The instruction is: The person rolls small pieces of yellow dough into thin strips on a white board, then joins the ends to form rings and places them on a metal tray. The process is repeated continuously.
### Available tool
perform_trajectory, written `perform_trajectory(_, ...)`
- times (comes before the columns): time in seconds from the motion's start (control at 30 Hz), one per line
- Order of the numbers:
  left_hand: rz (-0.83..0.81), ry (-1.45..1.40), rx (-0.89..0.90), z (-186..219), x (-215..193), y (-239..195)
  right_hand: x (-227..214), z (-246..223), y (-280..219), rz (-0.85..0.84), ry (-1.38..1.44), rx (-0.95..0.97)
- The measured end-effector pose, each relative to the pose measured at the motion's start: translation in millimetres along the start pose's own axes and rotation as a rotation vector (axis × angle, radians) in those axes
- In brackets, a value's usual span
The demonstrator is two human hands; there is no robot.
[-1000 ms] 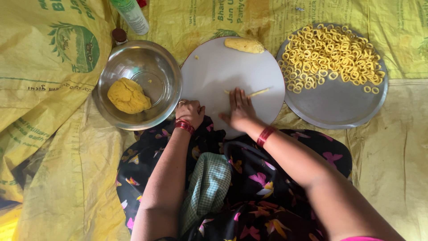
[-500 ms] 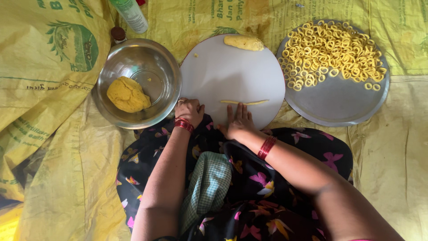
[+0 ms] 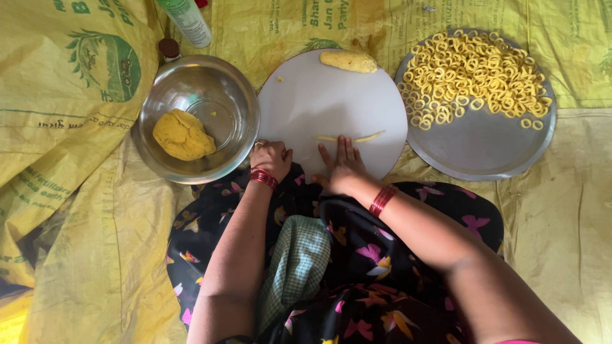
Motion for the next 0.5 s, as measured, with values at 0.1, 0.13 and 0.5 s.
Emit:
perform_trajectory(0.1, 0.019, -0.025, -0.012, 2, -2, 0, 1, -7, -13, -0.048, 0.091, -0.006)
perform_trajectory(0.13, 0.019, -0.028, -0.007, 2, -2, 0, 2, -8, -15, -0.034, 0.098, -0.008)
perform_trajectory(0.5, 0.000, -0.053, -0.011, 1, 0, 4, 0, 10, 38, 0.352, -0.023, -0.057)
Point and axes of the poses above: each hand's wrist, its own y-axis towards the middle knuckle, its own x-axis out of the palm, z = x × y, the point moved 1 cm from there along y, towards the middle knuckle, and after that the axes turned 7 degrees about -z, right-handed, at the moved point
